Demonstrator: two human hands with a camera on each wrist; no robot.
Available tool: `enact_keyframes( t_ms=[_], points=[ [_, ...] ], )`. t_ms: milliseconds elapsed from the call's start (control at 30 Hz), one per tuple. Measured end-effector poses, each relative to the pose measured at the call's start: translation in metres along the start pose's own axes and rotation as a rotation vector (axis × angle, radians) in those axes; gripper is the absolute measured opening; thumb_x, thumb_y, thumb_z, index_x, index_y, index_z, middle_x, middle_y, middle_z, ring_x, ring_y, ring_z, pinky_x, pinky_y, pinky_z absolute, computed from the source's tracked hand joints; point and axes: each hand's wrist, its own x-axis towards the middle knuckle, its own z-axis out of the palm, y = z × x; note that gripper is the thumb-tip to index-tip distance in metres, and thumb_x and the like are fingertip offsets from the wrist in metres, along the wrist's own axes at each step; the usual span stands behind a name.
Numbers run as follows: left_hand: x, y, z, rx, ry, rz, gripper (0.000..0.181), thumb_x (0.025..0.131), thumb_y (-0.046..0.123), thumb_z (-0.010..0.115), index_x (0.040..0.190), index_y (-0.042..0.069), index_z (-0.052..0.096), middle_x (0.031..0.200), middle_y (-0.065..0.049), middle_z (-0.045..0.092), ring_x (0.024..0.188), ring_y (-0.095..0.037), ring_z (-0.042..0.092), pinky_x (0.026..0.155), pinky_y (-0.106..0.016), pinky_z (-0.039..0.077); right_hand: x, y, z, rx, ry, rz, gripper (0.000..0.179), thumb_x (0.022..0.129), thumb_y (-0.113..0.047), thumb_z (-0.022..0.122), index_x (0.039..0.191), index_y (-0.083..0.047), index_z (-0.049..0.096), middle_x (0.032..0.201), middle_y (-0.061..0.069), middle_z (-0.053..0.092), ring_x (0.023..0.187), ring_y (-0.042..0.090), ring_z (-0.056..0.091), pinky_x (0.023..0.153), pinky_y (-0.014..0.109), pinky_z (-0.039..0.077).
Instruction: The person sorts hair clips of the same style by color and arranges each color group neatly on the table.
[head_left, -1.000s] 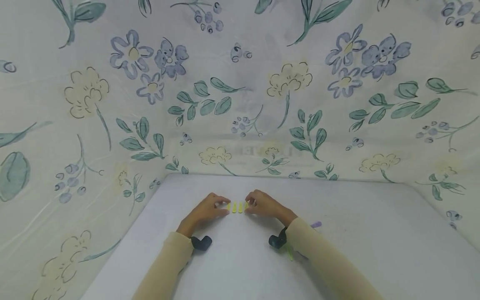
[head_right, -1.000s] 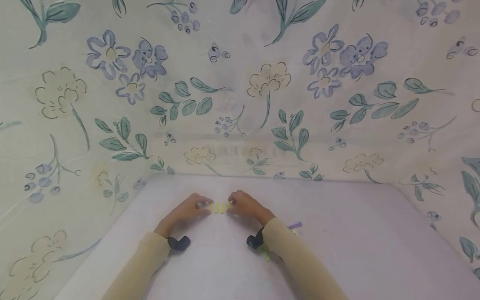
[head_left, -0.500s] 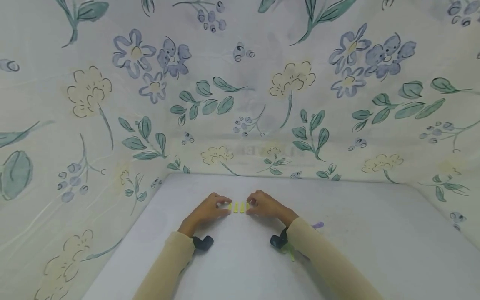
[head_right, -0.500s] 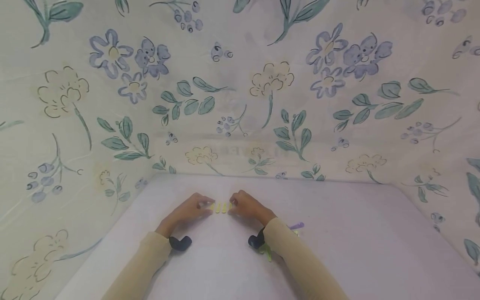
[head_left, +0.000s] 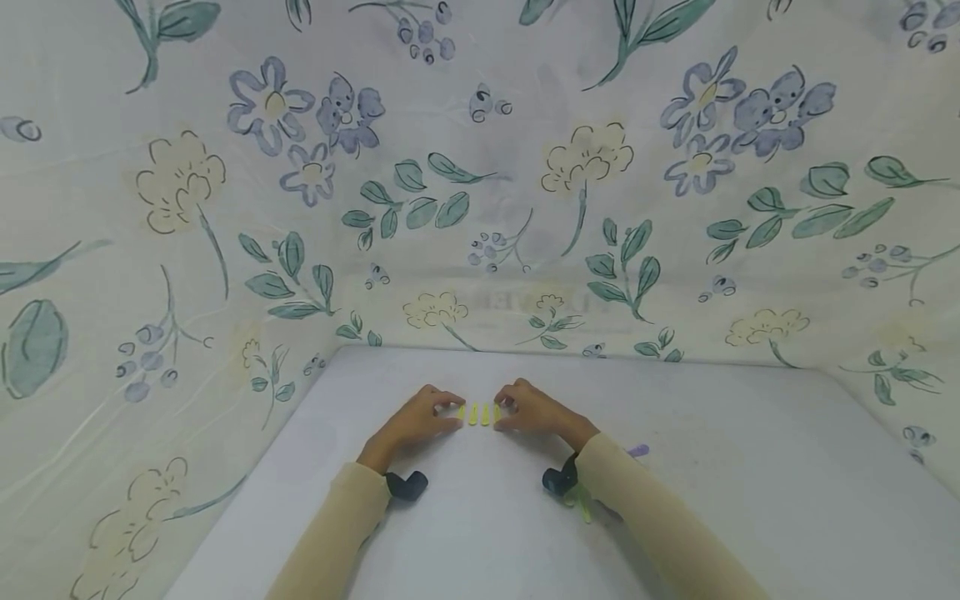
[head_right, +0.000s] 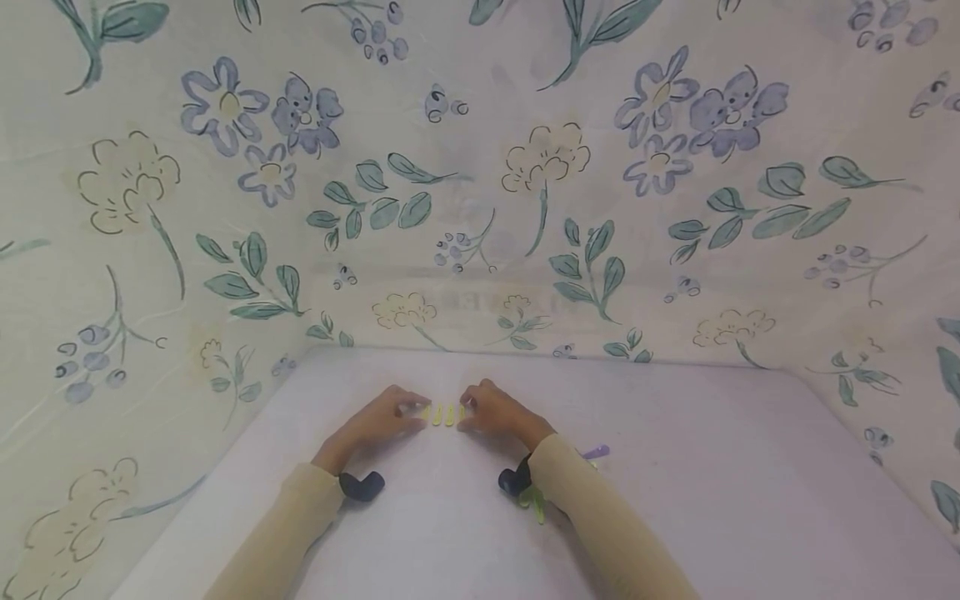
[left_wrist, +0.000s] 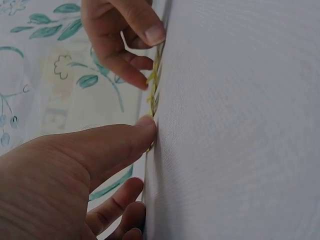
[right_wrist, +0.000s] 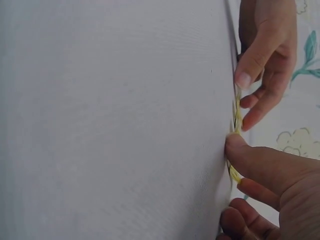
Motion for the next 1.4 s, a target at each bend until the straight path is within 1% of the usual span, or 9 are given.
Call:
enact_keyframes(
  t_ms=[300, 500, 600, 700, 800, 900, 1067, 1233, 1400],
  points=[
    [0.0, 0.001, 0.001, -0.001, -0.006, 0.008, 0.037, 0.088, 0.035, 0.076, 0.124, 0.03, 0.069, 0.125, -0.005, 0.056, 0.102, -0.021, 0.055, 0.093, -0.045, 0.049, -0.002, 0.002, -0.001, 0.009, -0.009, 0.012, 0.052, 0.083, -0.031, 0.082, 0.128, -0.017, 0.061, 0.114, 0.004, 0.057, 0.097, 0.017, 0.055, 0.088, 0.035, 0.051],
    [0.001, 0.0, -0.001, -0.015, 0.005, -0.027, 0.038, 0.088, 0.036, 0.075, 0.124, 0.031, 0.068, 0.127, -0.005, 0.056, 0.108, -0.023, 0.057, 0.097, -0.048, 0.048, -0.007, 0.004, -0.009, 0.038, -0.013, -0.049, 0.053, 0.084, -0.03, 0.082, 0.129, -0.015, 0.06, 0.116, 0.006, 0.058, 0.097, 0.018, 0.057, 0.087, 0.035, 0.051],
    [0.001, 0.001, -0.001, -0.019, 0.005, -0.026, 0.038, 0.088, 0.035, 0.075, 0.125, 0.03, 0.068, 0.127, -0.006, 0.056, 0.108, -0.024, 0.057, 0.097, -0.048, 0.048, -0.014, 0.006, -0.016, 0.047, -0.007, -0.075, 0.052, 0.085, -0.03, 0.08, 0.131, -0.014, 0.06, 0.118, 0.006, 0.058, 0.099, 0.018, 0.059, 0.088, 0.035, 0.052],
    [0.001, 0.002, -0.001, -0.025, -0.007, -0.019, 0.039, 0.088, 0.034, 0.075, 0.125, 0.028, 0.068, 0.128, -0.006, 0.056, 0.109, -0.024, 0.056, 0.098, -0.048, 0.048, -0.022, 0.011, -0.023, 0.062, 0.03, -0.082, 0.051, 0.088, -0.03, 0.078, 0.132, -0.013, 0.06, 0.119, 0.007, 0.059, 0.101, 0.018, 0.061, 0.087, 0.035, 0.054],
    [0.001, 0.003, -0.001, -0.025, -0.015, -0.014, 0.039, 0.088, 0.034, 0.075, 0.126, 0.028, 0.067, 0.128, -0.006, 0.056, 0.109, -0.024, 0.056, 0.098, -0.047, 0.048, -0.032, 0.017, -0.03, 0.085, 0.088, -0.088, 0.049, 0.09, -0.028, 0.076, 0.132, -0.01, 0.059, 0.118, 0.009, 0.06, 0.101, 0.019, 0.063, 0.085, 0.035, 0.055],
    [0.001, 0.003, -0.001, -0.029, -0.016, -0.023, 0.041, 0.088, 0.035, 0.075, 0.127, 0.029, 0.067, 0.129, -0.006, 0.056, 0.11, -0.024, 0.056, 0.098, -0.047, 0.047, -0.042, 0.024, -0.038, 0.103, 0.13, -0.103, 0.048, 0.091, -0.027, 0.074, 0.132, -0.007, 0.059, 0.119, 0.011, 0.061, 0.101, 0.02, 0.064, 0.085, 0.036, 0.054],
    [0.001, 0.001, -0.001, -0.039, -0.014, -0.037, 0.042, 0.088, 0.034, 0.075, 0.128, 0.029, 0.066, 0.131, -0.006, 0.056, 0.108, -0.023, 0.055, 0.096, -0.046, 0.048, -0.06, 0.033, -0.046, 0.127, 0.176, -0.142, 0.046, 0.091, -0.024, 0.074, 0.131, -0.005, 0.059, 0.121, 0.014, 0.062, 0.101, 0.021, 0.063, 0.088, 0.037, 0.054],
    [0.001, 0.003, -0.001, -0.041, -0.019, -0.039, 0.041, 0.088, 0.034, 0.075, 0.128, 0.028, 0.067, 0.13, -0.005, 0.056, 0.107, -0.023, 0.055, 0.094, -0.045, 0.048, -0.08, 0.042, -0.051, 0.142, 0.206, -0.146, 0.042, 0.092, -0.025, 0.073, 0.13, -0.01, 0.06, 0.121, 0.015, 0.062, 0.1, 0.018, 0.062, 0.088, 0.036, 0.054],
    [0.0, 0.005, -0.001, -0.038, -0.012, -0.036, 0.04, 0.088, 0.033, 0.075, 0.128, 0.028, 0.067, 0.129, -0.005, 0.056, 0.106, -0.023, 0.055, 0.095, -0.045, 0.048, -0.102, 0.051, -0.058, 0.14, 0.242, -0.176, 0.042, 0.091, -0.022, 0.073, 0.129, -0.011, 0.06, 0.118, 0.015, 0.063, 0.1, 0.019, 0.063, 0.089, 0.038, 0.055]
  ],
)
